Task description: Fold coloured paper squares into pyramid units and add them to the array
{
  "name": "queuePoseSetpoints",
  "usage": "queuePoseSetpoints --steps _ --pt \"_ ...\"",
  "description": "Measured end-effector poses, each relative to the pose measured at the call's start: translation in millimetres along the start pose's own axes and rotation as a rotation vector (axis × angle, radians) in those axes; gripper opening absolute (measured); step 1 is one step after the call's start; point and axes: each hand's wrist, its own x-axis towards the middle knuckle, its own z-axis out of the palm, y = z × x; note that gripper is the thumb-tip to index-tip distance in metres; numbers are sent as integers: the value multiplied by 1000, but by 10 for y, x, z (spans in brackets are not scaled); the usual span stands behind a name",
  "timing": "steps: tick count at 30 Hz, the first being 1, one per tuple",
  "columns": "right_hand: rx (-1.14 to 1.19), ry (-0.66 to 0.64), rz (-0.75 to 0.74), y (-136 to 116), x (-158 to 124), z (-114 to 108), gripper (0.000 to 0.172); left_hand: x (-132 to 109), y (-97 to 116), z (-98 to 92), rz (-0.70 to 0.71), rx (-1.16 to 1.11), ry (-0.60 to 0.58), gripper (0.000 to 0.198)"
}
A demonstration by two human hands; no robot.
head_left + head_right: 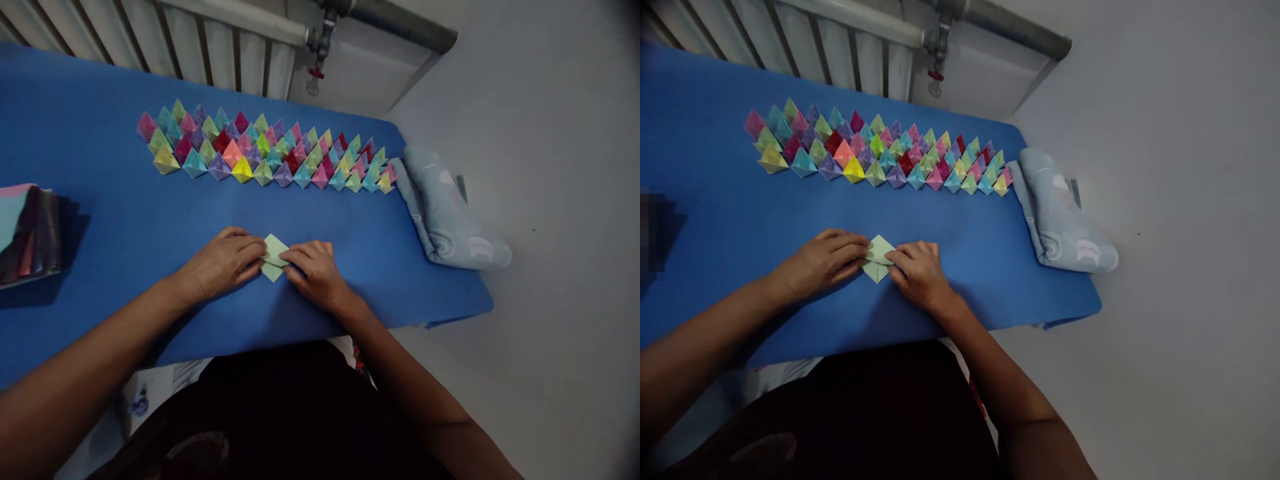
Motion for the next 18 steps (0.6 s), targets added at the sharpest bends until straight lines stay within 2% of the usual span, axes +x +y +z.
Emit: queuePoseSetpoints --steps 5,11,18 --pt "-18 -13 41 27 26 -23 23 -25 31 16 -39 25 42 24" --pt "94 -39 91 117 71 -65 16 -34 124 36 -127 -25 119 22" --pt "224 14 175 132 105 -57 9 -54 127 45 -308 -90 91 23"
